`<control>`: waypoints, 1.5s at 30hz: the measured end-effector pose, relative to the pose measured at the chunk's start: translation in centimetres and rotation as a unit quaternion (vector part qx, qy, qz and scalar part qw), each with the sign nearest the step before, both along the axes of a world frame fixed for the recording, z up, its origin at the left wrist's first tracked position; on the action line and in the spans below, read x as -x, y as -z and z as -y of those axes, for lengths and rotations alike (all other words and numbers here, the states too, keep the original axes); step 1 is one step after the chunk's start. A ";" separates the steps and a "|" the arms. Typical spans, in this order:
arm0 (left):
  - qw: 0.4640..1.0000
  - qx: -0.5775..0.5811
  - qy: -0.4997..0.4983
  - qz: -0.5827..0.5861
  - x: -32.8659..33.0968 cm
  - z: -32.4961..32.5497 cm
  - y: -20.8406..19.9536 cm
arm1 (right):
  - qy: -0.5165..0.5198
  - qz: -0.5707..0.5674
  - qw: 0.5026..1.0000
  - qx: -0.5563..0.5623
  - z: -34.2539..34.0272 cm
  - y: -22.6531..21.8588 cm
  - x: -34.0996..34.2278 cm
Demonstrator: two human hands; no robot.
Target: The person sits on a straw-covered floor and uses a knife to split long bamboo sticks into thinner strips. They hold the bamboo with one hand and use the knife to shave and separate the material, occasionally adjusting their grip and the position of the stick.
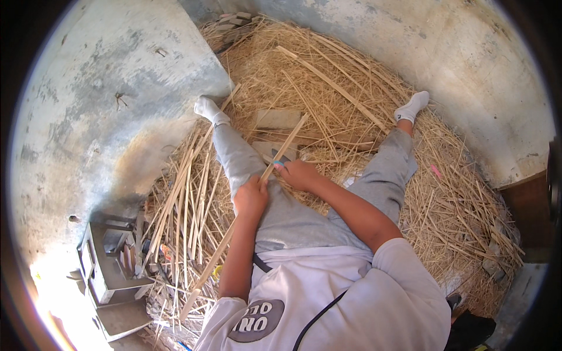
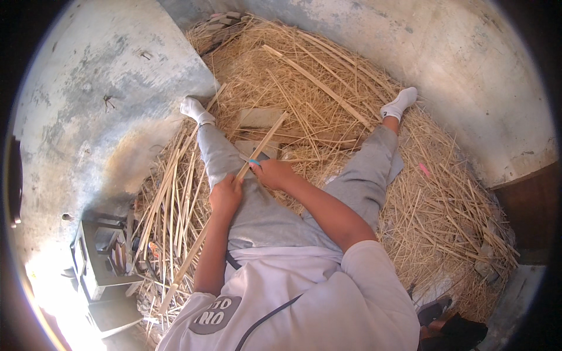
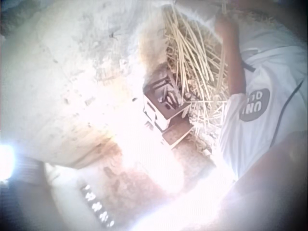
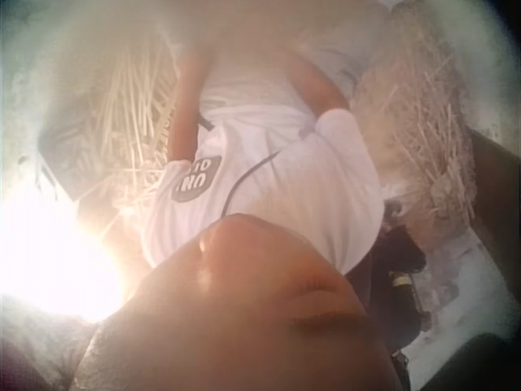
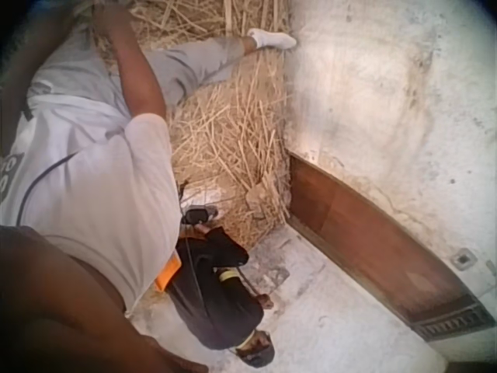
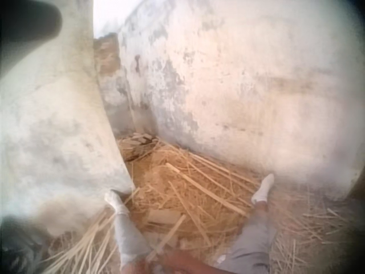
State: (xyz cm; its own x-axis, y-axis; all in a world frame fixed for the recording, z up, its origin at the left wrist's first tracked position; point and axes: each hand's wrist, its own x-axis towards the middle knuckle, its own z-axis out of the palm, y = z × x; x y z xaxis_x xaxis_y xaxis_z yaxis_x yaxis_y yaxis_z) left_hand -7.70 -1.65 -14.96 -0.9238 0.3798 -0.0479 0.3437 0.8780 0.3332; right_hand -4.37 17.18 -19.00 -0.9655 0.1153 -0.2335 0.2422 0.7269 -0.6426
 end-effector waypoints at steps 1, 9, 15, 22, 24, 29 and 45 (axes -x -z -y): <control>1.000 -0.007 0.002 -0.005 -0.2 -0.1 -0.1 | -0.005 -0.008 1.000 -0.008 -0.5 0.2 0.0; 0.988 -0.058 0.081 -0.122 -1.2 0.1 0.0 | 0.064 -0.040 0.995 -0.061 -5.3 1.6 -0.7; 0.979 -0.011 0.108 -0.173 -1.9 0.1 0.1 | 0.151 0.002 0.986 -0.066 -7.5 3.9 -0.7; 0.958 -0.011 0.201 -0.203 -2.5 -0.1 -0.3 | 0.305 0.064 0.950 -0.026 -12.6 7.7 -2.0; 0.975 -0.025 0.158 -0.151 -2.6 0.0 -0.6 | 0.327 0.040 0.944 0.032 -12.6 7.5 -1.5; 0.987 -0.057 0.119 -0.094 -1.4 0.9 0.0 | 0.344 -0.083 0.925 0.140 -12.9 8.0 -0.3; 0.994 -0.024 0.109 0.010 0.1 -0.2 0.0 | 0.281 -0.084 0.908 0.299 -11.8 7.3 -0.3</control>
State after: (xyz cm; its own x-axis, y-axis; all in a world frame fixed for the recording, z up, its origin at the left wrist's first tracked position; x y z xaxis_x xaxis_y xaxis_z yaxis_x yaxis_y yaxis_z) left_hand -7.81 -1.44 -14.95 -0.8188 0.5724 -0.0436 0.5160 0.7671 0.3813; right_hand -4.06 29.01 -26.27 -0.8208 0.5022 -0.2721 0.3294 0.0270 -0.9438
